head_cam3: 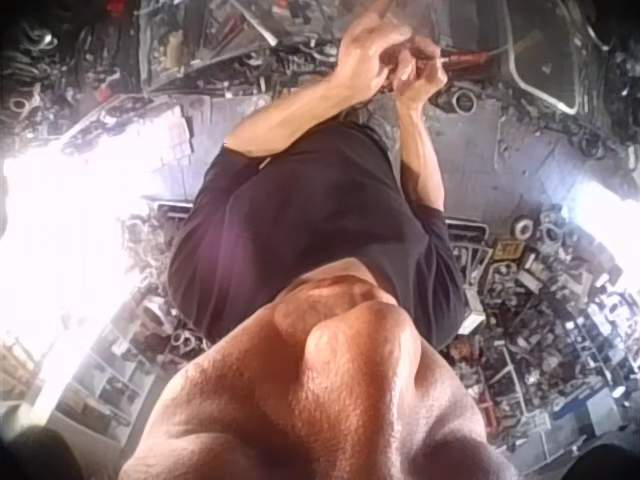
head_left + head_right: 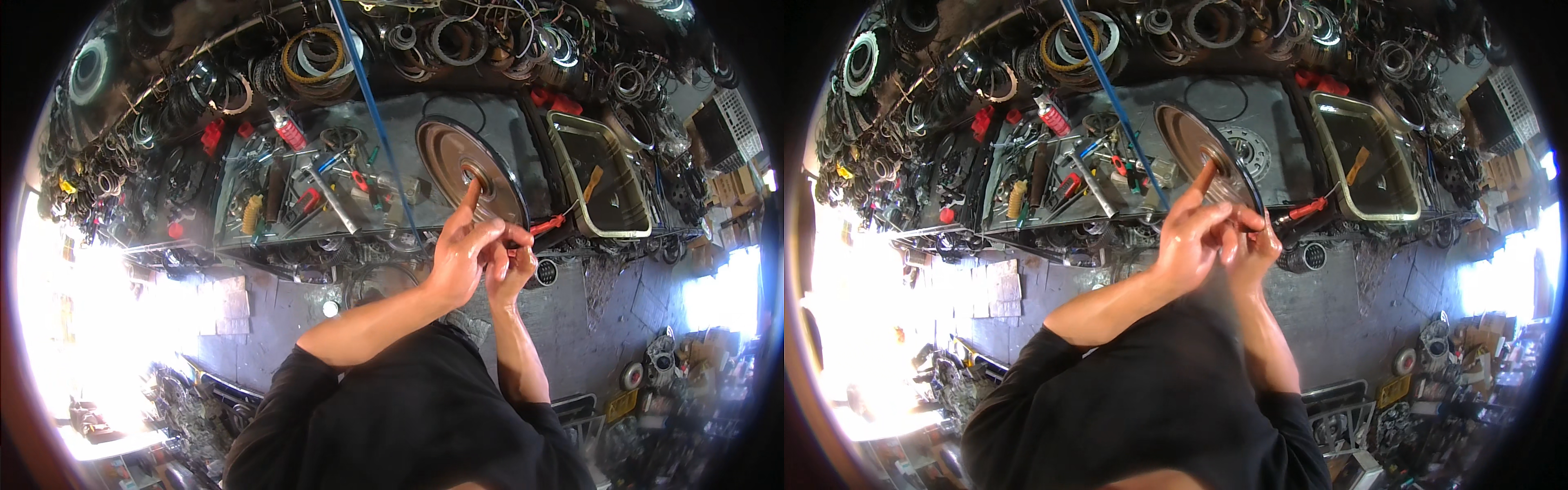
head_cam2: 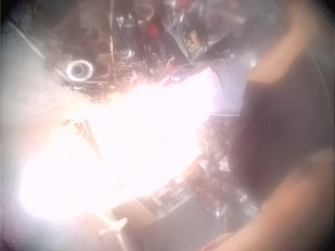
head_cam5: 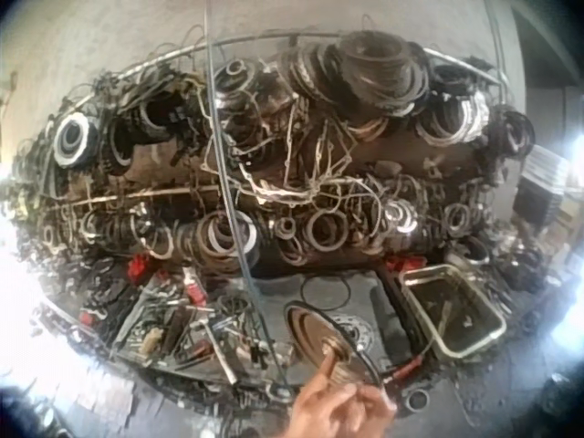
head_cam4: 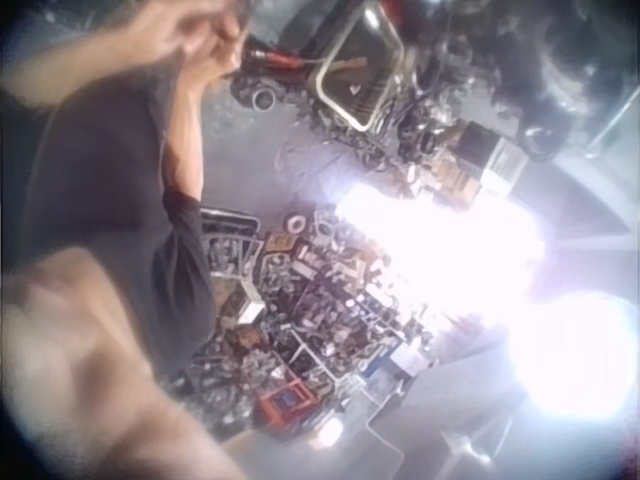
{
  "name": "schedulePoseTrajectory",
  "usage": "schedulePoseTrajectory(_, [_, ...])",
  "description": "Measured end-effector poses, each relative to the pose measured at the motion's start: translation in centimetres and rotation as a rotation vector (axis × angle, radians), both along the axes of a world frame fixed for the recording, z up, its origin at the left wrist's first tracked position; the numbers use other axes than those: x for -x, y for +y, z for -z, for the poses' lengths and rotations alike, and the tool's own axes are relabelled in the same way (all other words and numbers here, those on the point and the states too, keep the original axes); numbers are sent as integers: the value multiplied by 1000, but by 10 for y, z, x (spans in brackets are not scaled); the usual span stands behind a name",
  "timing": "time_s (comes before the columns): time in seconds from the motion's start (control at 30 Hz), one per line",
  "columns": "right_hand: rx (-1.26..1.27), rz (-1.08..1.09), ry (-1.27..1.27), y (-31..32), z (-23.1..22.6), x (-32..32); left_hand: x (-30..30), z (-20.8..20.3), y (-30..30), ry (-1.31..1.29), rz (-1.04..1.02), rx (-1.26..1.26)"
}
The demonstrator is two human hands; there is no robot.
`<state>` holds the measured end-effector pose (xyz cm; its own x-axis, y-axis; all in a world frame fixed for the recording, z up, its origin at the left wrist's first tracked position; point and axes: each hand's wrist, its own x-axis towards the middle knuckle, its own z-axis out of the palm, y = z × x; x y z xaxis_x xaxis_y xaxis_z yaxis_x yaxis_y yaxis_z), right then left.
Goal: The person holds a circular metal part with both hands, rotates it, and examines its surfaces and central hub. The person then places the part down and briefly reaches for a cloth before the clip ends.
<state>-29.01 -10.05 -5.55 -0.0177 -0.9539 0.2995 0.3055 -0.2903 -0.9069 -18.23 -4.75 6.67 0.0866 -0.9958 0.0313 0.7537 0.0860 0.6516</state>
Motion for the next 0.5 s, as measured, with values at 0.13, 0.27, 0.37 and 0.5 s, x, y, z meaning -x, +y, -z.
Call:
schedulePoseTrajectory(0.13, [118, 185, 390, -4, -9, 12, -11, -1, 36, -251, 94, 73])
schedulePoseTrajectory(0.27, [307, 354, 764, -9, -22, 32, -58, 17, 27, -413, -71, -180])
schedulePoseTrajectory(0.37, [489, 358, 820, -16, -33, 46, -97, 30, -3, -243, -30, -273])
schedulePoseTrajectory(0.5, [693, 320, 1078, -20, -50, 59, -116, 51, -42, -2, 120, -332])
